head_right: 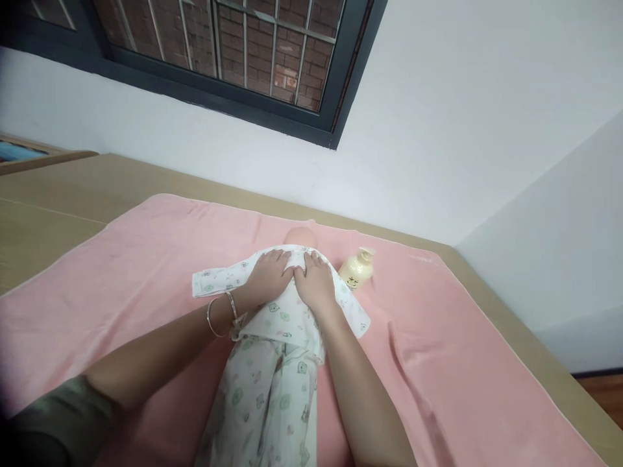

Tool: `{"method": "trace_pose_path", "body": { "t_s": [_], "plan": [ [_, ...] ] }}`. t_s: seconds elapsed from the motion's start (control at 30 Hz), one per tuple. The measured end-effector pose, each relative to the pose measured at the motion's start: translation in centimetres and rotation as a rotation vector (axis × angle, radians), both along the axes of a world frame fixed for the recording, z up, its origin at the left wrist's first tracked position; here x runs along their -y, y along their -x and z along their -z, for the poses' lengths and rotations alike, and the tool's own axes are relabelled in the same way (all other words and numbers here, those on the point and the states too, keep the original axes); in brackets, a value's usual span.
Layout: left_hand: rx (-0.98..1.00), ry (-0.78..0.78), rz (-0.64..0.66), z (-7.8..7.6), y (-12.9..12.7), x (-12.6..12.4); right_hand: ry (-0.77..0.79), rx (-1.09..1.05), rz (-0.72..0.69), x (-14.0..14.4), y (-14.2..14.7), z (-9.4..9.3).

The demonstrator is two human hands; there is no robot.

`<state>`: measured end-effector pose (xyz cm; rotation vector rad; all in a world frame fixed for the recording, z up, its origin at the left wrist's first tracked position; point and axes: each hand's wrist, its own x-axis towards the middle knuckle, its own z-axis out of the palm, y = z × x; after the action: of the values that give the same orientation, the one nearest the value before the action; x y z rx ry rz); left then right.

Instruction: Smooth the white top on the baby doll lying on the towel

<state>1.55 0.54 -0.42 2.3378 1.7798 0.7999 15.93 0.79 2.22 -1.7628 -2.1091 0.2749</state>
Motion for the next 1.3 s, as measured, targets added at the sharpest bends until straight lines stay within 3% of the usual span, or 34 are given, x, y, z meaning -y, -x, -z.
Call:
{"method": "trace_pose_path", "body": {
  "t_s": [0.23,0.6,1.0,1.3],
  "plan": [
    [-0.057,-0.013,-0.024,-0.4,-0.8,1.5,-0.018,-0.085,-0.004,-0.2,-0.9,-0.5],
    [0.026,0.081,0.093,-0.4,1.2,-1.4,-0.014,0.152,0.011,0.7,0.5,-0.7],
    [-0.074,-0.072,0.021,-0.8,-1.1,2.6,0.025,-0.082,0.003,-0.9,-1.4,0.1],
    [0.0,0.013,0.123,-0.2,1.0,-0.7,-0.038,0.12,-0.024,0.8,0.3,-1.4]
  ]
}}
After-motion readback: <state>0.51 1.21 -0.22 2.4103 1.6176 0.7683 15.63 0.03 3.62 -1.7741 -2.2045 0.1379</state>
